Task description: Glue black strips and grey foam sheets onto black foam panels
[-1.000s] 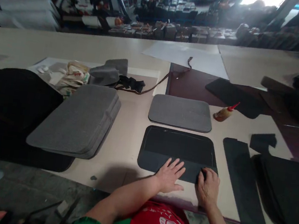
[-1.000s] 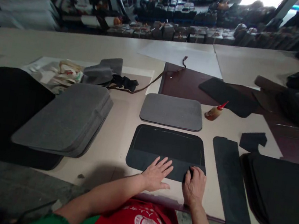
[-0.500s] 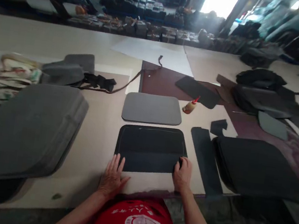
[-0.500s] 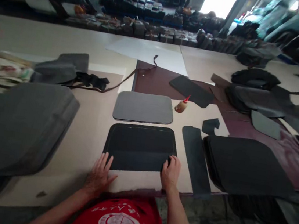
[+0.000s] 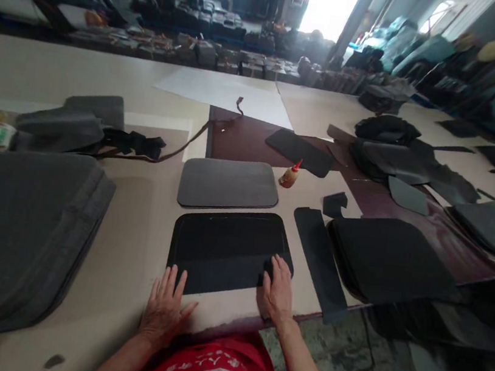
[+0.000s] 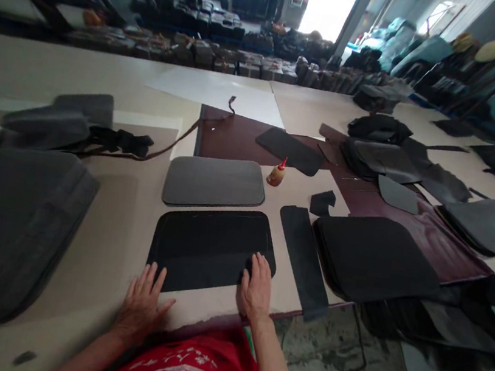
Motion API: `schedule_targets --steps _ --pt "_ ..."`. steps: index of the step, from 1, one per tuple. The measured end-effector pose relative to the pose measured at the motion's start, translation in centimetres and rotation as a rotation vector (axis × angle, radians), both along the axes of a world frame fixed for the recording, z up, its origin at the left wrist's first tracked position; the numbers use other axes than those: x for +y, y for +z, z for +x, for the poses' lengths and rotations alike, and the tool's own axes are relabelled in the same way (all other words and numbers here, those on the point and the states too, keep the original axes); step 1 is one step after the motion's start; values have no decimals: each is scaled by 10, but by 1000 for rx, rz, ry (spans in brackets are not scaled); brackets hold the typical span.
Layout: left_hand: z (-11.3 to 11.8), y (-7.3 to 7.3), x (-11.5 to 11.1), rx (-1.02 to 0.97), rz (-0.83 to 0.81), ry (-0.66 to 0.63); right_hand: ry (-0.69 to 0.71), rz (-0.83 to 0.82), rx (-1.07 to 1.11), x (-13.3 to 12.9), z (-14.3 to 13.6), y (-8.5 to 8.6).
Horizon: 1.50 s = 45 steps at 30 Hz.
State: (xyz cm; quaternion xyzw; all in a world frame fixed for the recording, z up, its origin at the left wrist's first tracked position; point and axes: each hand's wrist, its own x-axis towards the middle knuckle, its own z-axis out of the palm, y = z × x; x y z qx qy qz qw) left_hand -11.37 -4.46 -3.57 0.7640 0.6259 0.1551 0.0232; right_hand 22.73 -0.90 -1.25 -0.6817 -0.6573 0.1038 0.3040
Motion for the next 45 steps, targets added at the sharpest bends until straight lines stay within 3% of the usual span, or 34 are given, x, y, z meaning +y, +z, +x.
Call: schedule_targets --steps 2,5,9,13,16,18,21,23,25,28,31,34,39,45 --pt "1 0 1 -11 1 2 8 -80 -46 1 -7 -3" --pt "2 0 1 -16 0 9 -114 -142 -137 -1 3 -12" --pt "0 -1 0 -56 -1 7 -249 -136 -187 -4 27 -22" --pt "-5 8 -3 -262 -27 47 -248 -89 -202 -4 36 -20" --pt "-11 42 -2 -691 -85 327 -288 -2 -130 -3 29 -5" --pt "-15 77 4 -1171 -153 516 -247 41 -21 -1 15 11" --pt "-20 131 22 -1930 -309 464 -85 -73 277 2 -26 44" --pt "-20 158 34 -2214 -327 443 71 -260 511 4 -64 68" --pt "-17 174 42 -2381 -338 423 217 -423 721 5 -105 91" --pt "-8 187 44 -2518 -404 371 410 -521 962 5 -158 120" --pt "0 192 42 -2563 -457 335 523 -544 1202 4 -193 140" --pt "4 196 40 -2521 -489 343 443 -500 1372 1 -208 150" --pt "8 206 39 -2514 -547 333 355 -502 1488 -4 -210 160" --pt "14 221 39 -2624 -564 397 285 -508 1442 0 -214 170"
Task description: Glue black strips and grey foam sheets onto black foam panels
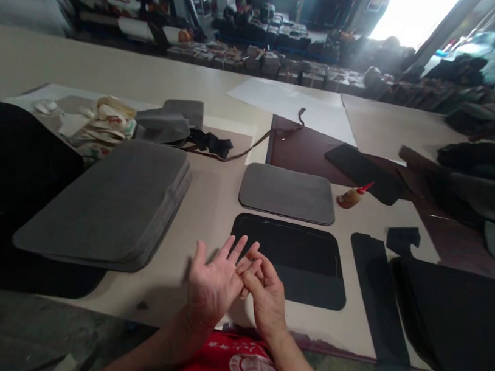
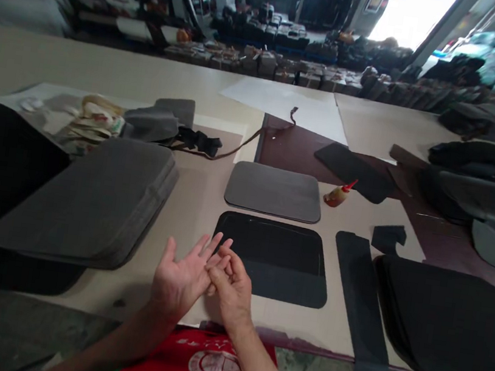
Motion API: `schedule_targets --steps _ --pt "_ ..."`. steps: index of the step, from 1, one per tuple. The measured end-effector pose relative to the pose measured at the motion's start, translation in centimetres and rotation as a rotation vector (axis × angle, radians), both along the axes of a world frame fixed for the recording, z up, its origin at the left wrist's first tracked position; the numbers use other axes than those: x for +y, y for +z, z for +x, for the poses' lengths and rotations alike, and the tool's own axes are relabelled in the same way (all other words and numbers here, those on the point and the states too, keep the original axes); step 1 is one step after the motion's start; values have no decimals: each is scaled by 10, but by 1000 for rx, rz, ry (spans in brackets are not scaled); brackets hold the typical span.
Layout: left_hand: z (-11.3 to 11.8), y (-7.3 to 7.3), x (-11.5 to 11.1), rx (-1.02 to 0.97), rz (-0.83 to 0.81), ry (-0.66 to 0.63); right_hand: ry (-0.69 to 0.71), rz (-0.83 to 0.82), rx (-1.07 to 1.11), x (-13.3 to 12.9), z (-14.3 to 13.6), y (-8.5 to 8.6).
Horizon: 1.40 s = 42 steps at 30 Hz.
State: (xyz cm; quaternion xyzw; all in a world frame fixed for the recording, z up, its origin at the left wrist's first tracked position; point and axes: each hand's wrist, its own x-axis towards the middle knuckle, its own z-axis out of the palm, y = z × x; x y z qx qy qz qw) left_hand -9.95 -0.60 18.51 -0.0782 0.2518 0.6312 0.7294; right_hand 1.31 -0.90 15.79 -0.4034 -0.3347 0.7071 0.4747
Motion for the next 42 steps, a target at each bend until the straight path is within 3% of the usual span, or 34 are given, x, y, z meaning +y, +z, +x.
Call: schedule_targets --steps 7,12,17,21,25,28,38,42 --pt "9 17 -2 -30 -44 71 -104 15 -124 0 -10 -3" --pt "12 18 -5 -12 -90 96 -163 40 -155 10 -16 0" --pt "-1 16 -7 -77 -56 73 30 -260 114 25 -8 12" --pt "-15 16 -4 -100 -10 112 190 -240 326 19 -1 17" --pt "-16 16 -2 -129 -4 97 63 -40 206 5 -9 14" --pt "-9 17 -3 -123 -19 80 -5 7 113 1 -14 10" --pt "19 22 -4 -59 -31 83 -216 -19 -33 6 -11 4" --pt "31 17 -5 -112 -30 55 -179 -257 26 22 10 3"
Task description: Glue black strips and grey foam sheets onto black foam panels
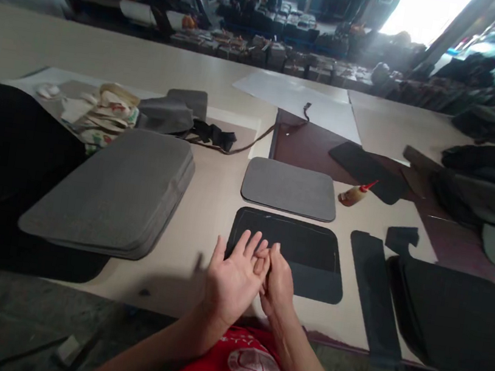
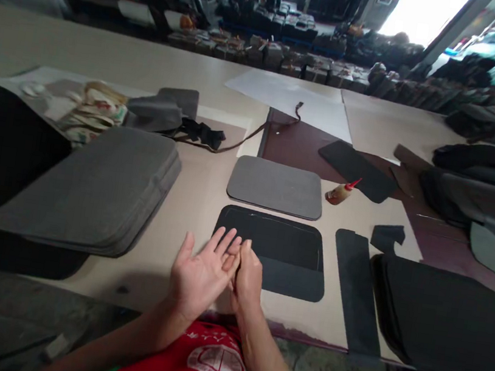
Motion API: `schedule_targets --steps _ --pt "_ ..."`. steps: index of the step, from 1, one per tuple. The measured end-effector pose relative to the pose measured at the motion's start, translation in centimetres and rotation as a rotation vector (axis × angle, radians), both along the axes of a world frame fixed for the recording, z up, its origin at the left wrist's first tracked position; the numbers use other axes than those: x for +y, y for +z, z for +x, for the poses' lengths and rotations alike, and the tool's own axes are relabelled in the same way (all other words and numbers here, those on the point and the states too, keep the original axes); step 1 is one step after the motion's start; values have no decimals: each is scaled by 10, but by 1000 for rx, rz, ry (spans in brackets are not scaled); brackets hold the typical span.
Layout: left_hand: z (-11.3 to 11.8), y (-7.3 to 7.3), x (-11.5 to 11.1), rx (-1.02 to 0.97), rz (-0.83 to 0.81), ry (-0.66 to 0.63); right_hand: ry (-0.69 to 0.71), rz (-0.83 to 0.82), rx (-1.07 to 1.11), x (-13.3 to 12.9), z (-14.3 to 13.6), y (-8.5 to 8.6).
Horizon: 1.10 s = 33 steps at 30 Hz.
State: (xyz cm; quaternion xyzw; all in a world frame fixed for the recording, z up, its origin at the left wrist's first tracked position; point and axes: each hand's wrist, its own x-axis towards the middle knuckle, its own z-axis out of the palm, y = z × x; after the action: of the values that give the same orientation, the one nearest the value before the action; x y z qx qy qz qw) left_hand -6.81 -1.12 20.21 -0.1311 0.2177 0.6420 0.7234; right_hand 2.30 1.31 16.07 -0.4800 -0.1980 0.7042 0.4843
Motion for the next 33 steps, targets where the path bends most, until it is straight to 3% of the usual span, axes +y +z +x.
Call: schedule_targets --steps 3,6,9,13,17,19,21,25,28,33 --pt "7 -5 2 -43 21 -63 -90 -74 106 17 29 -2" --pt "14 -9 8 -39 27 -44 -159 39 106 22 55 -4" --pt "22 -12 16 -22 24 4 -23 135 48 11 67 -2" --pt "37 -12 23 18 4 -45 95 208 -96 0 67 1" --pt "50 -22 22 164 -6 -83 185 215 -172 7 67 -11" --pt "56 -36 16 276 55 -122 194 172 -184 13 70 -25" --pt "58 -58 6 478 149 -222 104 110 -227 21 78 -42" --pt "43 -115 -17 1314 395 -515 -142 73 -315 44 119 -69" --pt "15 -155 -25 1833 492 -502 -222 34 -339 63 162 -78" --pt "-27 -194 -26 2236 688 -625 -312 25 -411 87 215 -78"
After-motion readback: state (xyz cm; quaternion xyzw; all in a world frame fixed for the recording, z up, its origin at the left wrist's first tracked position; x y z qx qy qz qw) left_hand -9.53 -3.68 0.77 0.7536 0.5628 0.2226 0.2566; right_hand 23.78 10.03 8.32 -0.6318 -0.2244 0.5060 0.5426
